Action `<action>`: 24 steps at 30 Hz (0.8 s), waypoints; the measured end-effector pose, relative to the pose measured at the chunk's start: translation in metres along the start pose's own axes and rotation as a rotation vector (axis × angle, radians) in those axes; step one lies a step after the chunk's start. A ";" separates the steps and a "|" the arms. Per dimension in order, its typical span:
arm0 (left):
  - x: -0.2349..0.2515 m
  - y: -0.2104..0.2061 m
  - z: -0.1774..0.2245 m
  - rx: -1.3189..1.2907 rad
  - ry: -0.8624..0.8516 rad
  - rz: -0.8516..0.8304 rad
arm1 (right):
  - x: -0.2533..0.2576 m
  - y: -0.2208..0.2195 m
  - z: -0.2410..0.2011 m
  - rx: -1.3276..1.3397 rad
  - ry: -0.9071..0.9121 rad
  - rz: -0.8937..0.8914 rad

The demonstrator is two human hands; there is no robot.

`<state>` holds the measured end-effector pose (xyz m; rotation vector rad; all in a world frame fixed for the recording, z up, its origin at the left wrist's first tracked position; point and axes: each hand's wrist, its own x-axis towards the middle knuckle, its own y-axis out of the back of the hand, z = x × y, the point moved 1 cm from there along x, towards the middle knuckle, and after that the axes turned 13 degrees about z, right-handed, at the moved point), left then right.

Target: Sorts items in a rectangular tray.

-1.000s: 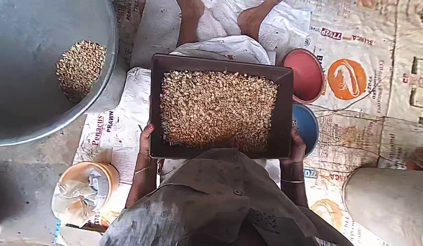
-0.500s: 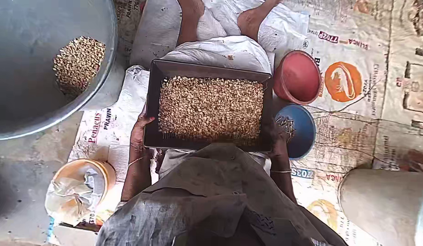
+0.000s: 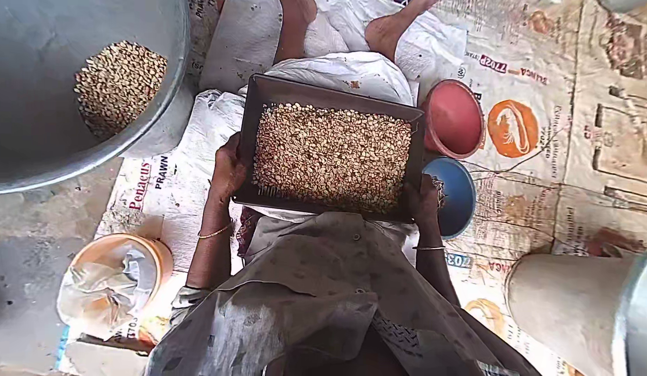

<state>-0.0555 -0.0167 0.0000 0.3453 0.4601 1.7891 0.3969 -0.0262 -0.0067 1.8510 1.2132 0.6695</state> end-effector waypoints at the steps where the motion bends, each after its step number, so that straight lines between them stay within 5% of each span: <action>1: 0.004 -0.001 0.007 0.126 -0.018 0.010 | 0.002 0.002 -0.003 -0.050 0.002 -0.014; 5: 0.011 -0.003 0.055 0.616 -0.013 0.068 | 0.004 0.014 -0.021 -0.305 0.087 0.005; 8: 0.048 -0.011 0.074 0.436 -0.189 0.188 | 0.018 0.017 -0.052 -0.264 0.242 0.177; 11: 0.091 -0.038 0.070 0.141 -0.234 0.000 | 0.042 0.011 -0.097 -0.068 0.414 0.243; 14: 0.118 -0.073 0.063 0.151 -0.181 -0.096 | 0.059 -0.015 -0.148 0.111 0.560 0.091; 19: 0.122 -0.102 0.035 0.351 -0.221 -0.012 | 0.078 -0.081 -0.210 0.174 0.745 -0.163; 24: 0.118 -0.106 0.028 0.389 -0.271 -0.024 | 0.069 -0.137 -0.236 -0.157 0.885 -0.249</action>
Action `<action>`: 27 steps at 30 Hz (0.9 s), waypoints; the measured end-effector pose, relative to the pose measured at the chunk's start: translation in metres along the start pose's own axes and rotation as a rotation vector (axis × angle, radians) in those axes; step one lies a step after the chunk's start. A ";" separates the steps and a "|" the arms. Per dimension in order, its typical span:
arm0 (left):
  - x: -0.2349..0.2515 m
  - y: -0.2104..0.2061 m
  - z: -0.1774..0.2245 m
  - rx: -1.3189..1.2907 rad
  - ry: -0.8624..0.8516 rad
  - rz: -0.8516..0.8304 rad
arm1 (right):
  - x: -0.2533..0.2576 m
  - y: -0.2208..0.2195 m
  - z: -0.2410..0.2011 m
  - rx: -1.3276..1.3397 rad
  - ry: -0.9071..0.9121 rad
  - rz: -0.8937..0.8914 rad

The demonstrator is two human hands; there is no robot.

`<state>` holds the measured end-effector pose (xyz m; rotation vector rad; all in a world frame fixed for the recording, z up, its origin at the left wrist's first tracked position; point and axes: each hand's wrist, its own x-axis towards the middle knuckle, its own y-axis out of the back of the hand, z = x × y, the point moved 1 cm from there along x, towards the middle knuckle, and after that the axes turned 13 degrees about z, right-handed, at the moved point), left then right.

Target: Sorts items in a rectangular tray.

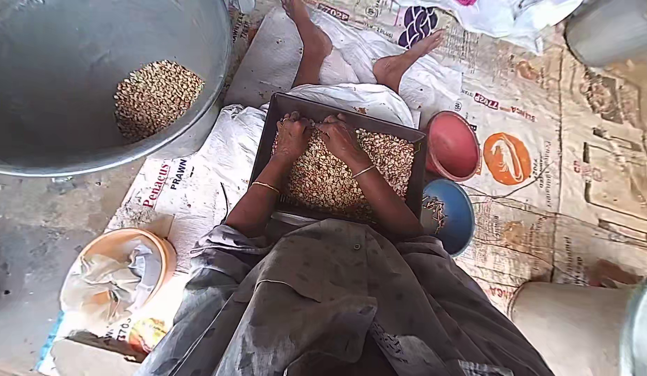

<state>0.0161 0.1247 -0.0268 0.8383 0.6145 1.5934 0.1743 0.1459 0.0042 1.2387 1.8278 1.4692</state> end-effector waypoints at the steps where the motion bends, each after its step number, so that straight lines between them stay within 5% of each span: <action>1: 0.000 0.001 0.001 -0.004 0.000 -0.002 | 0.002 -0.006 -0.001 -0.037 -0.007 -0.005; 8: 0.003 0.002 -0.003 -0.185 0.052 0.079 | -0.007 -0.007 0.022 0.190 -0.050 0.266; 11: 0.004 0.006 -0.006 -0.404 0.130 0.117 | -0.009 0.001 0.033 0.449 -0.205 0.324; 14: 0.004 0.004 -0.012 -0.742 0.228 0.135 | -0.011 0.012 0.032 0.912 -0.423 0.233; 18: -0.001 0.002 -0.004 -1.099 0.321 0.067 | -0.019 0.016 0.026 1.345 -0.459 0.051; 27: -0.005 0.001 0.001 -1.004 0.025 0.135 | -0.019 0.013 0.014 1.601 -0.602 -0.098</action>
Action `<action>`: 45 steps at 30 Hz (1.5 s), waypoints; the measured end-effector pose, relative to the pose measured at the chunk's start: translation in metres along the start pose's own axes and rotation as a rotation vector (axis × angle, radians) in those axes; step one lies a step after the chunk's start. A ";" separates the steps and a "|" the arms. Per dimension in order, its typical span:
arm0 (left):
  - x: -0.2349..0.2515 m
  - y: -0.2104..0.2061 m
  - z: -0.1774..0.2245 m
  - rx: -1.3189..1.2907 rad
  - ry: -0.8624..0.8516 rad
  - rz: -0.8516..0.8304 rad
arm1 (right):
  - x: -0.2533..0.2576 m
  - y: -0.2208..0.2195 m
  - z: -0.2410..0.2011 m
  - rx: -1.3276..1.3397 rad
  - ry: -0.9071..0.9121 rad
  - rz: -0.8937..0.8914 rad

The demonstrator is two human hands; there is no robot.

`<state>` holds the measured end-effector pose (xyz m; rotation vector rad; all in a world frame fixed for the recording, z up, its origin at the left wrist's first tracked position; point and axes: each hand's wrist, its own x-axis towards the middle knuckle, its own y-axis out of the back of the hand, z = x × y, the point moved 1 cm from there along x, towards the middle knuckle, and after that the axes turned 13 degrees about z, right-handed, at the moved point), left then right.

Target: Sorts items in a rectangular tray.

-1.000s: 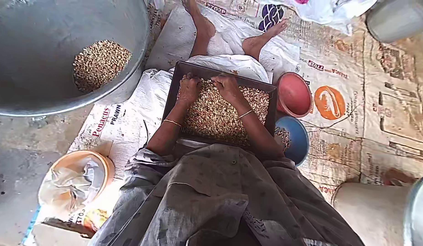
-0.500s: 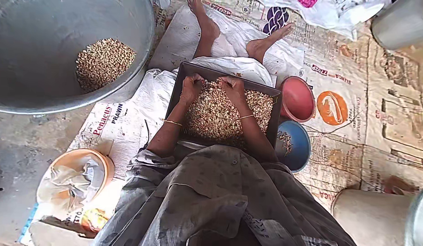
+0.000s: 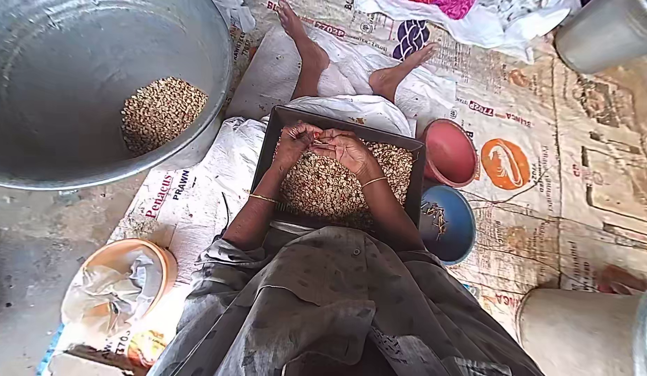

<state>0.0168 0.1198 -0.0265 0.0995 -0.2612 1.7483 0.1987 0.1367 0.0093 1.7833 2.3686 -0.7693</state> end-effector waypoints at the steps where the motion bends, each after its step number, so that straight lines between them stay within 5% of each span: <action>1: -0.001 0.000 0.001 0.025 -0.005 -0.021 | 0.000 -0.001 0.002 0.009 0.001 0.010; 10: -0.003 -0.002 0.006 -0.056 0.012 -0.092 | -0.015 0.010 -0.011 -0.068 0.084 0.232; 14: -0.004 0.002 0.008 0.079 0.078 -0.013 | -0.062 0.045 -0.044 -0.161 0.355 0.272; 18: -0.005 0.001 0.008 0.345 0.114 -0.027 | -0.155 0.117 -0.090 -0.639 0.642 0.565; 22: -0.009 -0.007 0.010 0.402 0.132 -0.084 | -0.230 0.176 -0.113 -1.177 0.569 0.797; 25: -0.014 -0.019 0.025 0.424 0.130 -0.167 | -0.219 0.190 -0.098 -1.118 0.557 0.872; 29: -0.021 -0.057 0.062 0.504 0.145 -0.374 | -0.161 0.173 -0.061 -1.003 0.443 0.718; 32: -0.015 -0.097 0.069 0.574 0.105 -0.494 | -0.119 0.154 -0.037 -1.300 0.377 0.720; 36: 0.001 -0.150 0.049 0.705 0.016 -0.436 | -0.096 0.129 -0.027 -1.642 0.143 0.740; 40: 0.004 -0.191 0.025 0.846 -0.099 -0.430 | -0.101 0.138 -0.022 -1.498 0.269 0.776; 45: -0.007 -0.207 -0.003 0.981 -0.241 -0.497 | -0.124 0.162 -0.014 -0.897 0.408 0.833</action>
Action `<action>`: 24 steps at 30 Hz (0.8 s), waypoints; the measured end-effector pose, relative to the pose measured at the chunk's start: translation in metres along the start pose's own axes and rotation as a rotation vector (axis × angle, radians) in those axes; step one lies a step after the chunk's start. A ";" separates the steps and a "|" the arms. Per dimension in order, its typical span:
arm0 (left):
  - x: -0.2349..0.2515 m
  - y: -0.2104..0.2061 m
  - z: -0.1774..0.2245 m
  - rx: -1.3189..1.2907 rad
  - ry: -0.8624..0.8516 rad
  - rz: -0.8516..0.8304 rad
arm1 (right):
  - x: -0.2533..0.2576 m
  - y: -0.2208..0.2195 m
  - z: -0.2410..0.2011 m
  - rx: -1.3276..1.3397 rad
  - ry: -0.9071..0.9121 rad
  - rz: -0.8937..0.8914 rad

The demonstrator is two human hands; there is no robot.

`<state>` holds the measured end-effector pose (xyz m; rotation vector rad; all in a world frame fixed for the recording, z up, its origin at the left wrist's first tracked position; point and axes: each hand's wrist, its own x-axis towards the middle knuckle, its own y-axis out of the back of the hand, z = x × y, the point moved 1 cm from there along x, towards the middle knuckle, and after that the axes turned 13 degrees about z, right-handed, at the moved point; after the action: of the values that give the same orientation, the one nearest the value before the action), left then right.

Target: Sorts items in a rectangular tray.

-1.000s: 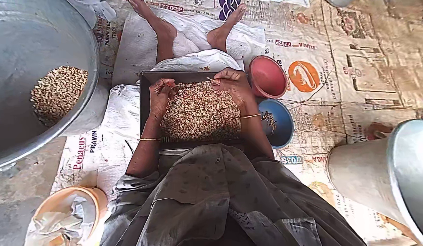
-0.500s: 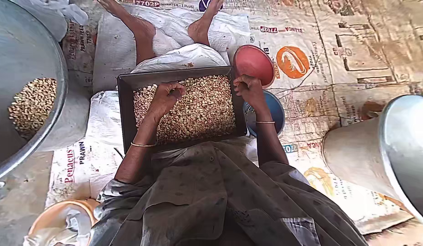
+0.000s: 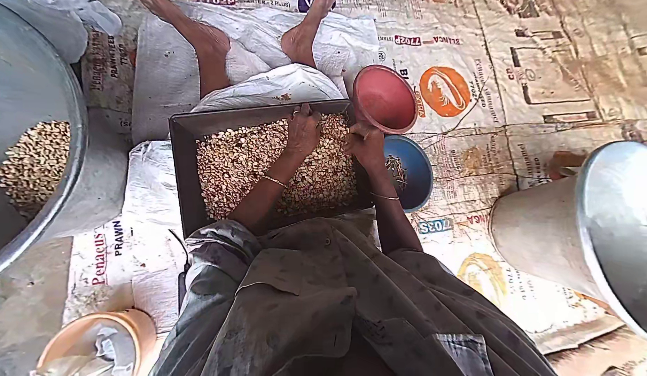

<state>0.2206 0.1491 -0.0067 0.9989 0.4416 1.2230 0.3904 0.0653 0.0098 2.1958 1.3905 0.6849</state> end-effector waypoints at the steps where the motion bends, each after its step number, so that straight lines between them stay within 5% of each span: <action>1: -0.002 -0.002 -0.002 -0.002 -0.010 0.017 | -0.005 0.004 0.000 0.038 -0.027 -0.017; 6: -0.007 0.001 -0.009 -0.176 0.020 0.085 | -0.022 -0.003 -0.005 -0.203 0.002 -0.139; 11: -0.011 0.025 -0.016 -0.214 0.069 -0.017 | -0.044 -0.003 -0.034 -0.392 0.074 -0.141; 20: -0.017 0.023 -0.024 -0.321 -0.006 0.210 | -0.051 -0.001 -0.013 0.080 0.005 -0.090; 24: -0.017 0.007 0.001 -0.119 -0.069 0.104 | -0.065 0.039 -0.016 0.154 -0.020 -0.044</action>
<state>0.2123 0.1335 -0.0043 0.9683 0.2620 1.2887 0.3835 -0.0078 0.0345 2.2745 1.5219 0.5551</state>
